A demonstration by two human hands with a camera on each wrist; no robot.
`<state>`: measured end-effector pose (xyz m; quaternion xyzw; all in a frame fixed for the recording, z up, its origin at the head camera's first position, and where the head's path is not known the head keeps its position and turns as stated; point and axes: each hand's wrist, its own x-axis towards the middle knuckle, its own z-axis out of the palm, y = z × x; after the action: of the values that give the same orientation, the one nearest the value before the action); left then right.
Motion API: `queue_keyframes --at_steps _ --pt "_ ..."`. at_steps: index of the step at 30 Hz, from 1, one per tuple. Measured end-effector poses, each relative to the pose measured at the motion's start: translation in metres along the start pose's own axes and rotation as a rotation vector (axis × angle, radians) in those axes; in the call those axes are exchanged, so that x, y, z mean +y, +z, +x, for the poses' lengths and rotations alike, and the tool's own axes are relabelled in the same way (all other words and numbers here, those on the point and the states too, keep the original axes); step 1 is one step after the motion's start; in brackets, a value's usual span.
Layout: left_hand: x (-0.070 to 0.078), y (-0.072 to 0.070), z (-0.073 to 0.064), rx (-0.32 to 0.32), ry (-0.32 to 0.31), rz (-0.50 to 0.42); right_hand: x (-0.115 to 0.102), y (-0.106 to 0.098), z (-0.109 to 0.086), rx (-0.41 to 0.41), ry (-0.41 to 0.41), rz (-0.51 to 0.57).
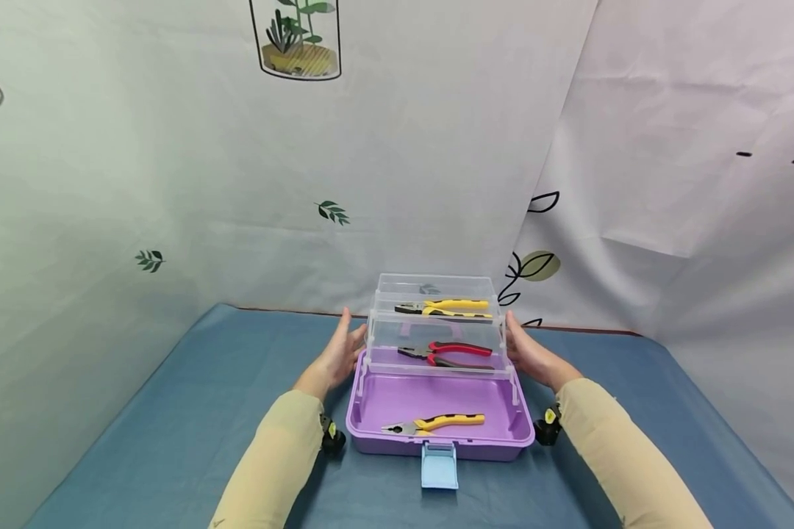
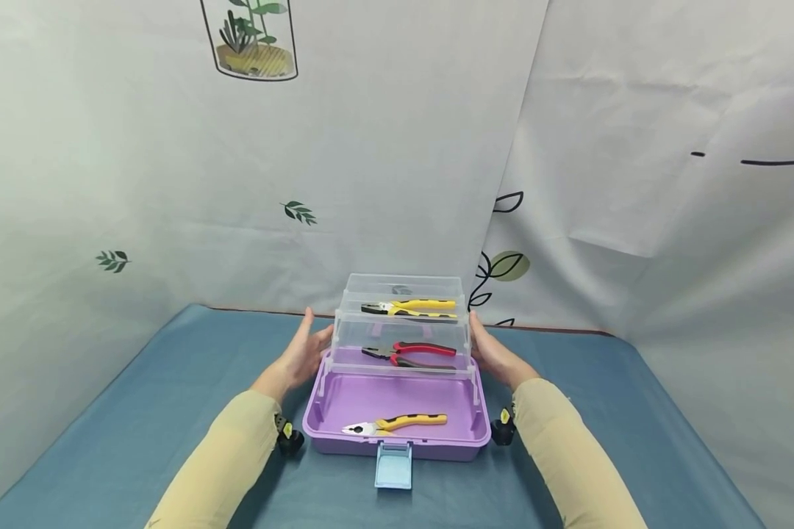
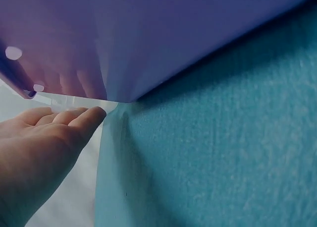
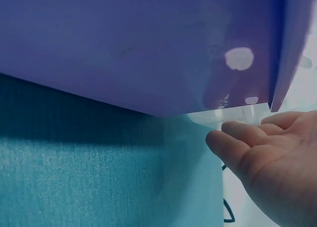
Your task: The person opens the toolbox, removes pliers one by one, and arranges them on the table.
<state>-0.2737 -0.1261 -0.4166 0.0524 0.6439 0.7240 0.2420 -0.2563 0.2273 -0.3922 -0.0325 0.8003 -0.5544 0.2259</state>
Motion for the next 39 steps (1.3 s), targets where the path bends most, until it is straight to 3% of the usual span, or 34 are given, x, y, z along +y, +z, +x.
queue_keyframes --at_steps 11,17,22,31,35,39 --pt "-0.006 -0.002 0.000 0.006 -0.016 0.094 0.010 -0.001 0.000 -0.003 -0.026 0.006" --pt "-0.008 0.000 -0.001 0.038 0.004 0.149 0.009 0.001 -0.001 0.044 -0.032 -0.051" --pt "-0.006 0.003 -0.007 0.059 0.055 0.175 0.006 -0.001 -0.003 0.112 -0.039 -0.134" --pt "-0.006 0.001 -0.019 0.135 0.076 0.261 -0.011 -0.006 -0.010 0.317 -0.157 -0.458" --pt "-0.009 -0.002 -0.024 0.137 0.094 0.293 -0.017 -0.007 -0.012 0.353 -0.197 -0.510" --pt "-0.009 -0.002 -0.030 0.180 0.101 0.316 -0.022 -0.005 -0.014 0.377 -0.224 -0.532"
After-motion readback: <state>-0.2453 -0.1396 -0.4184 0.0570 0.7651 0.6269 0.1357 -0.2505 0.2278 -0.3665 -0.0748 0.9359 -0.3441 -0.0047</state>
